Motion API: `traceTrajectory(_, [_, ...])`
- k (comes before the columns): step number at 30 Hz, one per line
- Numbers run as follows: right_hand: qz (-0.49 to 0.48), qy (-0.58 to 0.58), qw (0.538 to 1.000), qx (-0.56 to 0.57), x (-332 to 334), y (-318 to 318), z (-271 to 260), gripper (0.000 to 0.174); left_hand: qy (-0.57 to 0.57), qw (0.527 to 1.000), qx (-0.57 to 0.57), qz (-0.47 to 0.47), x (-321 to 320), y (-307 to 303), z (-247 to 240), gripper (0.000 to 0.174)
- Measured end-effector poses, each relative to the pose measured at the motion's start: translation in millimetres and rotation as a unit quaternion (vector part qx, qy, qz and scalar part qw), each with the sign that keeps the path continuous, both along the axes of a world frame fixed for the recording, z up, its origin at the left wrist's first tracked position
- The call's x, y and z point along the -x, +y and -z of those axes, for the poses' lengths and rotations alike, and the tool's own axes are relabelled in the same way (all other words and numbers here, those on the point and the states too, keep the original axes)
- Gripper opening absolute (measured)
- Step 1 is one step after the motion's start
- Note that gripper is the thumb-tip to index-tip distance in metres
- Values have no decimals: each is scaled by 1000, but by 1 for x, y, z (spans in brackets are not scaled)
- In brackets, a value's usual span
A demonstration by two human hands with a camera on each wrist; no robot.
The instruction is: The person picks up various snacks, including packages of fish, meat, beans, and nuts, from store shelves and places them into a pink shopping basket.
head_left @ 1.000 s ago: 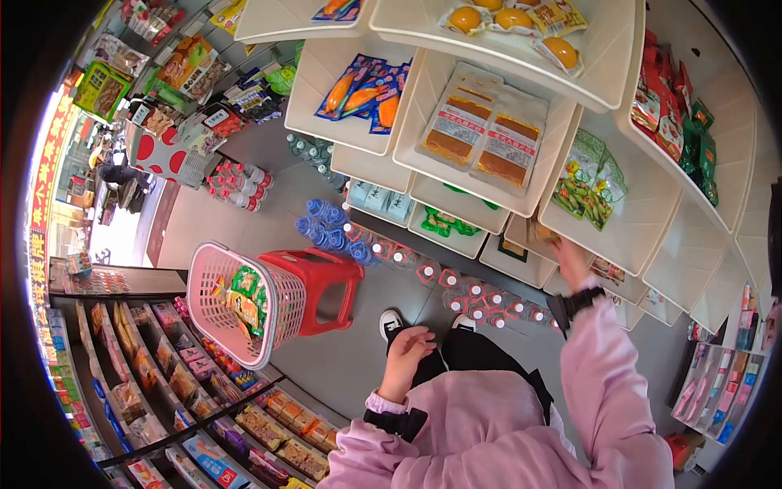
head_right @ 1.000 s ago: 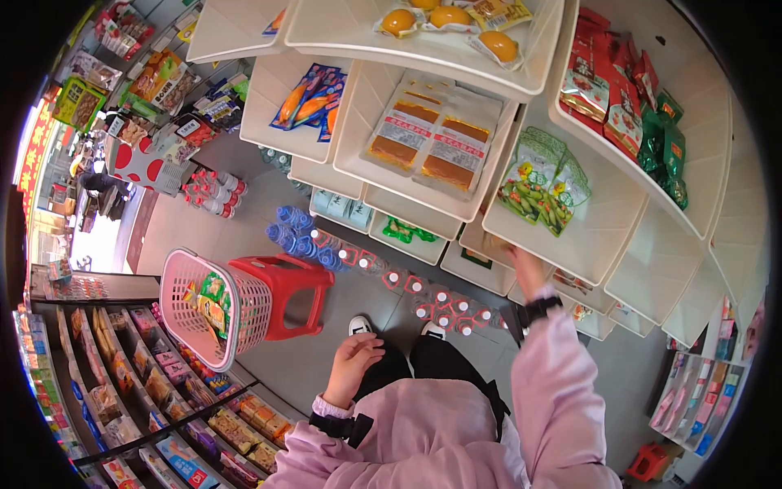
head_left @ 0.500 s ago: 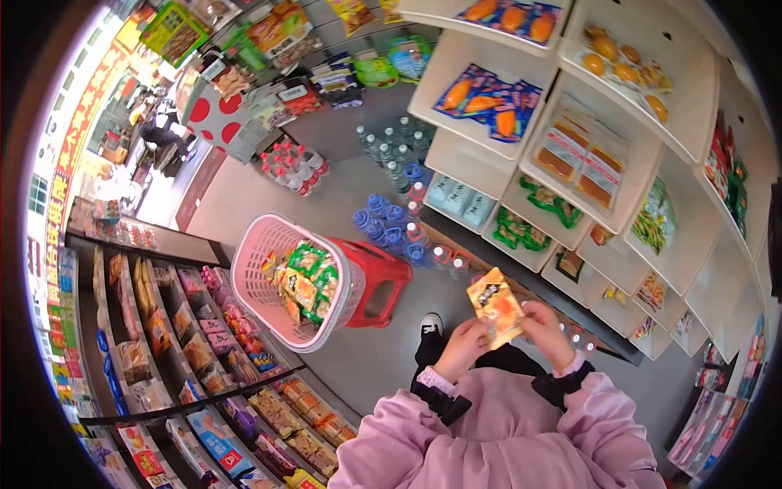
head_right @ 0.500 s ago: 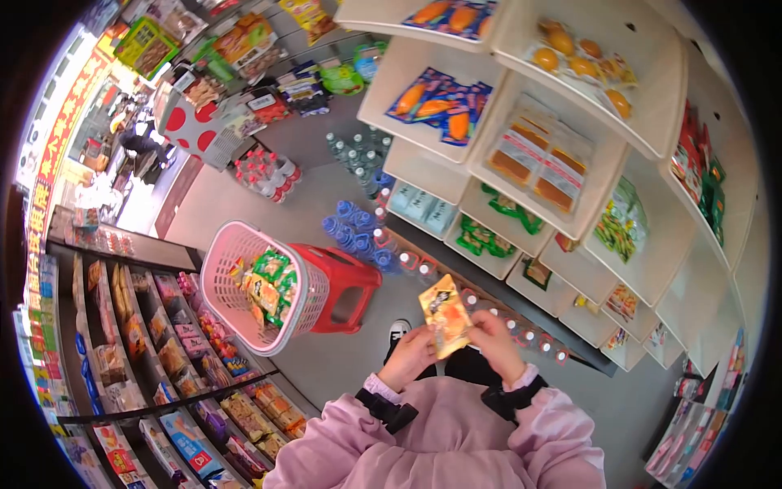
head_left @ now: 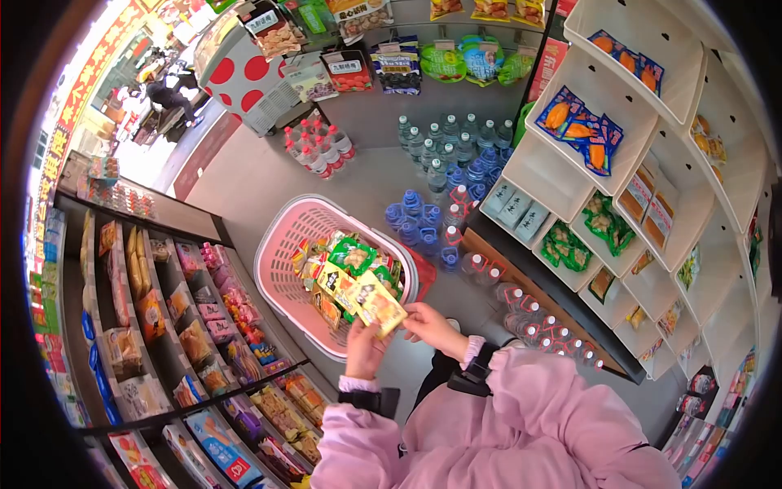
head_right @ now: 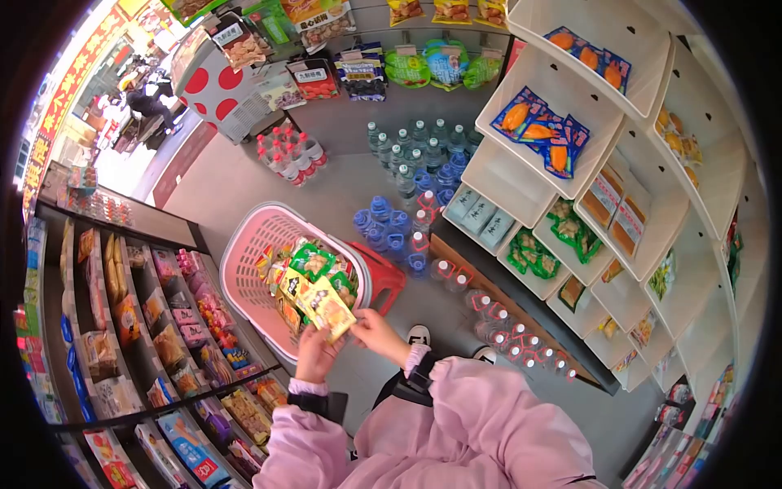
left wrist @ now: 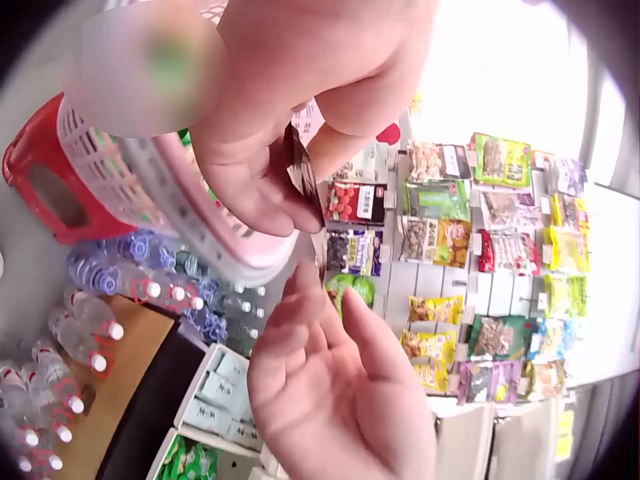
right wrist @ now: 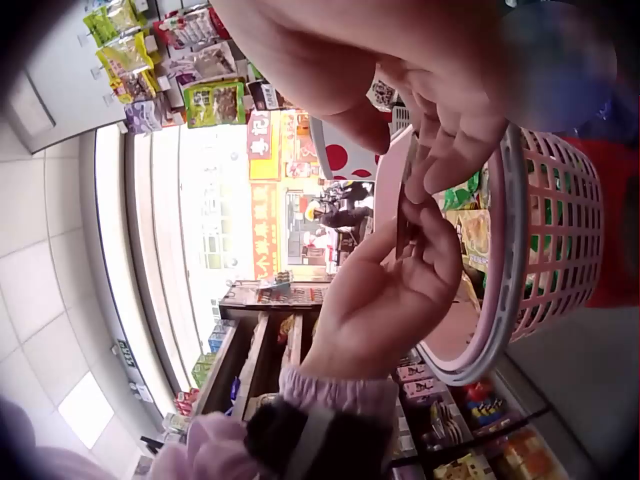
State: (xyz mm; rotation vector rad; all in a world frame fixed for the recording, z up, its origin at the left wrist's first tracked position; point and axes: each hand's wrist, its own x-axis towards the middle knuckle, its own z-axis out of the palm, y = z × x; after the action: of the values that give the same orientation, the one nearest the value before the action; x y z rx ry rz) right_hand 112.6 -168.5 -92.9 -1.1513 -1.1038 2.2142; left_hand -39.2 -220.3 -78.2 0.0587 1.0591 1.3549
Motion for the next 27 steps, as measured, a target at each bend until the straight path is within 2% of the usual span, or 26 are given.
traceTrajectory(3, [-3,-1,997,-71,6,-4,4,36,43,997,52,-35,42,36,25,29])
traceTrajectory(4, [-14,-16,996,-89,-1,-7,3,35,32,998,60,-20,63,49,48,28])
traceTrajectory(7, [-37,-57,989,-129,-44,-18,-6,33,63,996,46,-45,97,86,92,23])
traceTrajectory(8, [-52,-92,985,-133,-62,-23,-3,32,47,998,45,-17,123,93,130,22])
traceTrajectory(9, [-66,-126,980,-137,-83,-29,2,32,31,993,86,-67,123,100,132,20])
traceTrajectory(10, [-79,-160,974,-140,-101,-34,3,31,10,996,71,-51,143,101,169,19])
traceTrajectory(12, [-38,-191,977,-86,-132,-45,-2,31,28,991,116,-66,133,104,158,23])
traceTrajectory(13, [-13,-205,977,-59,-145,-51,-5,30,0,995,79,-62,130,101,156,26])
traceTrajectory(14, [5,-209,977,-49,-157,-58,1,31,25,997,44,-53,129,99,164,24])
traceTrajectory(15, [21,-212,976,-41,-167,-61,-4,31,11,997,64,-52,122,96,152,25])
traceTrajectory(16, [36,-213,976,-32,-173,-62,-8,31,-22,992,86,-89,114,92,137,29])
traceTrajectory(18, [54,-202,977,-44,-184,-68,-5,31,-86,989,45,-113,108,79,127,30])
traceTrajectory(19, [75,-203,975,-44,-187,-69,-9,29,-77,989,34,-124,96,75,114,30])
traceTrajectory(21, [111,-200,972,-47,-191,-70,-18,25,-68,992,22,-100,65,66,92,30])
traceTrajectory(22, [119,-182,974,-69,-195,-75,-5,24,-58,996,-3,-62,44,62,80,30])
traceTrajectory(24, [107,-169,975,-92,-210,-80,3,24,-54,998,-24,-25,-11,52,47,28])
traceTrajectory(27, [84,-177,972,-132,-246,-91,8,24,4,994,-56,92,-82,33,24,24])
